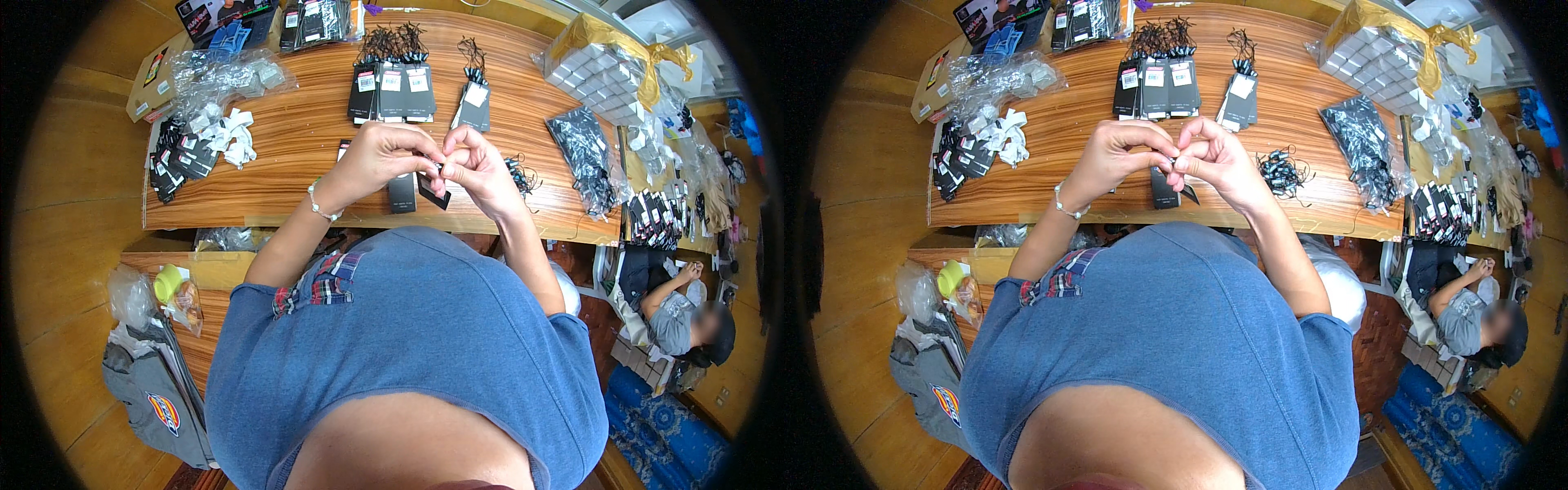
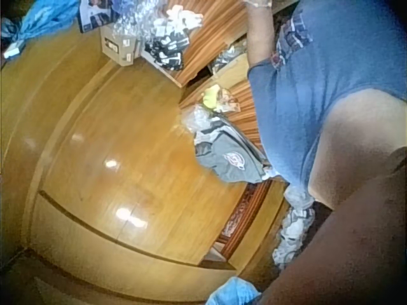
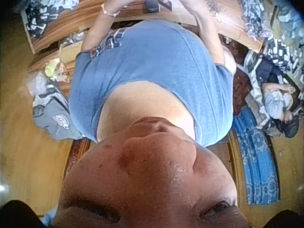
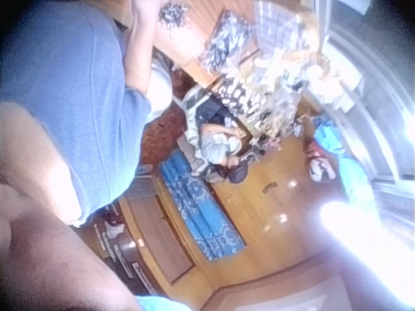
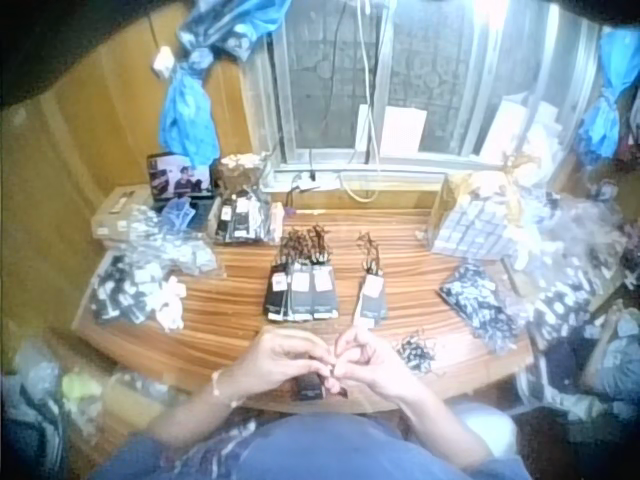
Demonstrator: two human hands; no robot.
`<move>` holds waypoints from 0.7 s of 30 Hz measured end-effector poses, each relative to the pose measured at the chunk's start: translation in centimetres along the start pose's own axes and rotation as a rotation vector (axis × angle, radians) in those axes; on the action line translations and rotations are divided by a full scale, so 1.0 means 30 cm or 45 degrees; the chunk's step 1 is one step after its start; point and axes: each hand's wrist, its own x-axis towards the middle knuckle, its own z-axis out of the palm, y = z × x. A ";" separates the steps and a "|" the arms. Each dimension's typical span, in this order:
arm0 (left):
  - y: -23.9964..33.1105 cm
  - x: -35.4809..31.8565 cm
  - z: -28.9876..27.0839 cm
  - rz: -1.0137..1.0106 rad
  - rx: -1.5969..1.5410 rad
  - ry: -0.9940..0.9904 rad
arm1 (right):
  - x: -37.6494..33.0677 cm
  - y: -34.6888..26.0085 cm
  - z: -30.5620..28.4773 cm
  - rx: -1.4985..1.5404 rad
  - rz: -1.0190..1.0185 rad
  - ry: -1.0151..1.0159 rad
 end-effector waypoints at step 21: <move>-0.191 0.024 0.134 -0.169 -0.547 0.003 | 0.014 0.045 -0.125 0.501 -0.163 0.233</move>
